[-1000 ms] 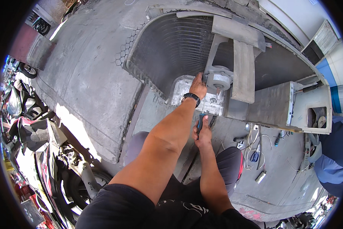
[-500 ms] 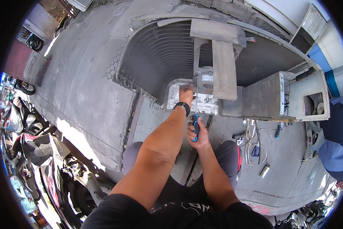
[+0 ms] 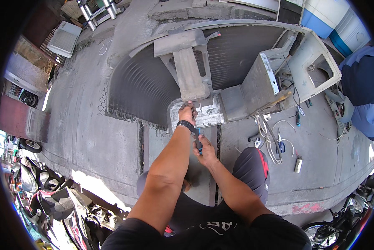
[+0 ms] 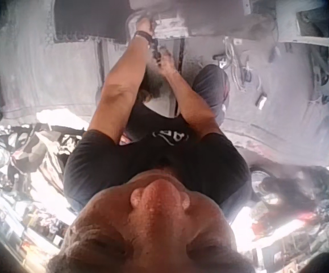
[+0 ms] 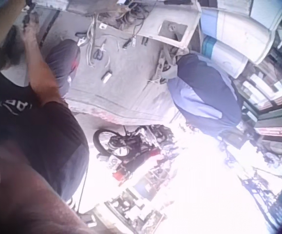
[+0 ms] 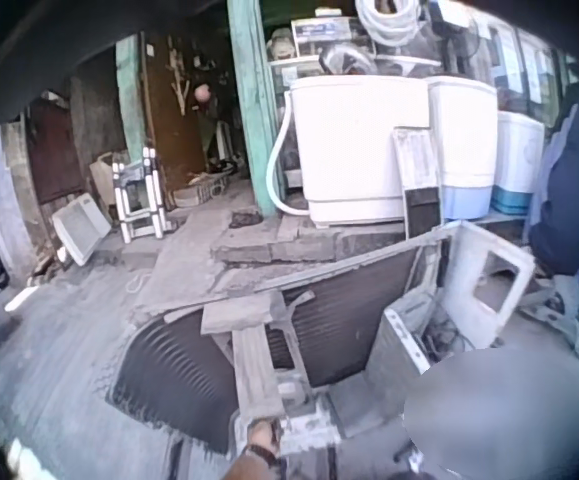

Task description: The person disassembles an air conditioner unit by using a screwdriver to remove internal wires and components, then uses a wrench to detach the fan blade from its motor.

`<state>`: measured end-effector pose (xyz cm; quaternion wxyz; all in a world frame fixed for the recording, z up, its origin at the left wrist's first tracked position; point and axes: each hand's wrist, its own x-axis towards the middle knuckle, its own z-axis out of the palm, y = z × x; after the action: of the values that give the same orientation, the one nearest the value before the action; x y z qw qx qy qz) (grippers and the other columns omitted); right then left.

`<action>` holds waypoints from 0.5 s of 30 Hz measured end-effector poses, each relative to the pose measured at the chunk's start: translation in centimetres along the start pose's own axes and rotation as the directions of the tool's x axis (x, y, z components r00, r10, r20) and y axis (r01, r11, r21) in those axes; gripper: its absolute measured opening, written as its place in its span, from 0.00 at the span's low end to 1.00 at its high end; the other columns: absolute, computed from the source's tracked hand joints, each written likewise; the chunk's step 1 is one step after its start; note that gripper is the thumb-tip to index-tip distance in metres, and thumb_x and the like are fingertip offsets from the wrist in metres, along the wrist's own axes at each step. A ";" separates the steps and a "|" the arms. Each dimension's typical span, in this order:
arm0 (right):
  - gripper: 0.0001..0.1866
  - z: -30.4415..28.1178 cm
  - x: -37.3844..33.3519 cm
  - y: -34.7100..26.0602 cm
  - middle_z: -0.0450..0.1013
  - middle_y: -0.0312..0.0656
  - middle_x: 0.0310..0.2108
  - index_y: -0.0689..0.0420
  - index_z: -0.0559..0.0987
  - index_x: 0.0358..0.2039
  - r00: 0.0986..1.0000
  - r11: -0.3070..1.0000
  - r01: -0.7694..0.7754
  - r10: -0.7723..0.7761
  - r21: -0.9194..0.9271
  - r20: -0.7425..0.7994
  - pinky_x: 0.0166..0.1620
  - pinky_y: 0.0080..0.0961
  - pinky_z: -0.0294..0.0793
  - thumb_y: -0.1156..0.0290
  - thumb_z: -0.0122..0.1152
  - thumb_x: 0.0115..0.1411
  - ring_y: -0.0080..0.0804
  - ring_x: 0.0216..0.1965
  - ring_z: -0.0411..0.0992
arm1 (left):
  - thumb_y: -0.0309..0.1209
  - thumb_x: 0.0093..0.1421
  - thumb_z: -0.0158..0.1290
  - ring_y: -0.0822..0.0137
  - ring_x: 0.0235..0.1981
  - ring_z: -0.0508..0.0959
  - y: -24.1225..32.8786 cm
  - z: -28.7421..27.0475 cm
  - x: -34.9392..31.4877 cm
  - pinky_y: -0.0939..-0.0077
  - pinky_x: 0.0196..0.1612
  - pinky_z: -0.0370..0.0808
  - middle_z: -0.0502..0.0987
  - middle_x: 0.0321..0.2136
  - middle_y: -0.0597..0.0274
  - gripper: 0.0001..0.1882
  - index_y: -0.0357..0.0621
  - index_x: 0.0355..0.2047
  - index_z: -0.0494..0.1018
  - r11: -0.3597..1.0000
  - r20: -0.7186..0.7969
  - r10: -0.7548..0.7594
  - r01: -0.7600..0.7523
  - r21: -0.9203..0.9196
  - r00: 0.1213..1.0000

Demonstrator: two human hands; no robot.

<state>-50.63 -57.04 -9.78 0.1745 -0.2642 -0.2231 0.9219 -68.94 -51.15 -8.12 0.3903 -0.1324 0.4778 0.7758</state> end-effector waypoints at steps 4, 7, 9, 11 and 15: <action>0.14 2.1 1.0 1.7 0.71 0.39 0.32 0.56 0.72 0.41 0.730 0.510 0.279 -0.663 -0.813 -0.166 0.31 0.25 0.69 0.70 0.66 0.57 0.28 0.27 0.66 | 0.31 0.64 0.54 0.74 0.19 0.67 0.4 0.1 0.2 0.81 0.16 0.61 0.72 0.23 0.65 0.06 0.43 0.33 0.71 0.998 -0.061 0.011 -0.007 0.062 0.998; 0.13 3.4 -1.4 -1.0 0.71 0.40 0.32 0.55 0.72 0.42 0.976 0.997 -0.034 0.019 -0.065 -0.215 0.33 0.28 0.70 0.70 0.65 0.59 0.30 0.28 0.68 | 0.31 0.64 0.54 0.73 0.18 0.67 0.3 -0.2 0.2 0.81 0.15 0.61 0.71 0.22 0.66 0.06 0.44 0.34 0.71 0.997 -0.082 -0.003 0.010 0.080 0.997; 0.15 1.8 -2.3 -3.6 0.70 0.37 0.32 0.56 0.71 0.42 0.895 0.777 -0.444 0.405 0.447 0.185 0.32 0.24 0.67 0.70 0.66 0.57 0.25 0.30 0.66 | 0.31 0.64 0.54 0.73 0.19 0.67 0.6 -0.6 0.3 0.81 0.15 0.61 0.70 0.22 0.66 0.05 0.44 0.34 0.71 0.997 -0.075 0.008 -0.002 0.071 0.997; 0.17 1.7 -2.0 -3.0 0.69 0.37 0.33 0.57 0.70 0.44 0.954 0.886 -0.299 0.290 0.354 0.081 0.32 0.25 0.67 0.67 0.66 0.58 0.25 0.30 0.66 | 0.30 0.63 0.53 0.73 0.19 0.67 0.2 -0.4 0.4 0.81 0.15 0.61 0.70 0.23 0.66 0.05 0.44 0.34 0.70 0.997 -0.061 0.034 -0.030 0.067 0.998; 0.22 3.0 0.0 1.9 0.70 0.38 0.34 0.58 0.67 0.46 0.822 0.639 0.272 -0.543 -0.719 -0.172 0.33 0.27 0.68 0.59 0.63 0.60 0.26 0.28 0.67 | 0.28 0.62 0.52 0.73 0.19 0.67 1.0 -0.2 1.0 0.81 0.15 0.62 0.71 0.26 0.66 0.03 0.44 0.35 0.71 0.997 -0.054 0.008 -0.004 0.076 0.998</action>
<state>-52.71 -59.61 -8.40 0.3146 -0.4199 -0.5543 0.6461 -70.33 -51.06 -8.13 0.3796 -0.1373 0.5176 0.7544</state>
